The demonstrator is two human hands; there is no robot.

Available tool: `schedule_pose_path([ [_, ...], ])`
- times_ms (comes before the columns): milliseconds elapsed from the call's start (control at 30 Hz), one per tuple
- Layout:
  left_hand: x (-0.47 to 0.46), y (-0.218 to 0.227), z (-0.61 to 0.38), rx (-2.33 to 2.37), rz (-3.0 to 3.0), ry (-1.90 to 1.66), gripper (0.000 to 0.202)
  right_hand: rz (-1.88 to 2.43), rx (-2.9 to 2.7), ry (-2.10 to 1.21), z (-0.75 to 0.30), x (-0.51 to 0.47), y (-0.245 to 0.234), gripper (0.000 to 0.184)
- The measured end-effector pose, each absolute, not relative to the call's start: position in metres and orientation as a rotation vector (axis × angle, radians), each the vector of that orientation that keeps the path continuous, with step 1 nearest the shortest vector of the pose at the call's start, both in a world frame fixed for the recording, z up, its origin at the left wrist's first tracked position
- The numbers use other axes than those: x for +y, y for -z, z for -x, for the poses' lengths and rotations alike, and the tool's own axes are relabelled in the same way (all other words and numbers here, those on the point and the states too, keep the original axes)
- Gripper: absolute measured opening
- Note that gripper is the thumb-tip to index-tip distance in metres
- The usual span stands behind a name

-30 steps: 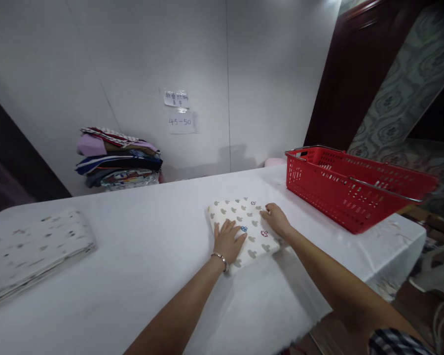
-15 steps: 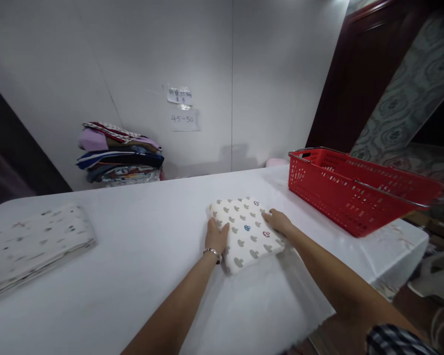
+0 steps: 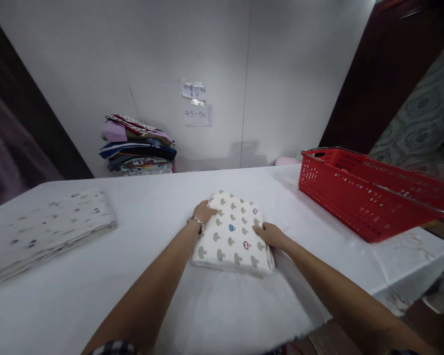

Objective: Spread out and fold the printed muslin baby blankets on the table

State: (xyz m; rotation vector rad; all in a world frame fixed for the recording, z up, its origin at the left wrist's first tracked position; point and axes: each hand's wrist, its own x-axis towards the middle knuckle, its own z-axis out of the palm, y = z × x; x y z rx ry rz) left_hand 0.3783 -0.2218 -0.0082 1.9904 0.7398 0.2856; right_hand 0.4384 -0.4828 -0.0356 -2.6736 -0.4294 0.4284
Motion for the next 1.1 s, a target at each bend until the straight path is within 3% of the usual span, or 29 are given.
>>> schedule_pose_path([
  [233,-0.226,0.014,-0.338,0.637,-2.23,-0.204,0.059,2.705,-0.489,-0.4,-0.446,-0.481,0.028,0.058],
  [367,-0.265,0.008,-0.313,0.304,-2.644,-0.168,0.062,2.725,-0.418,-0.251,-0.464,-0.471,0.019,0.058],
  [533,-0.309,0.02,-0.287,-0.138,-2.818,-0.033,0.064,2.703,-0.388,-0.142,-0.48,-0.451,0.019,0.047],
  [800,-0.316,0.033,-0.278,-0.24,-2.864,-0.146,0.059,2.693,-0.347,-0.065,-0.486,-0.462,0.037,0.033],
  [933,-0.324,0.025,-0.277,-0.274,-2.821,-0.125,0.061,2.707,-0.395,-0.053,-0.484,-0.462,0.034,0.037],
  [1100,-0.346,0.027,-0.272,-0.479,-2.78,-0.117,0.068,2.675,-0.689,0.163,-0.466,-0.44,0.022,0.056],
])
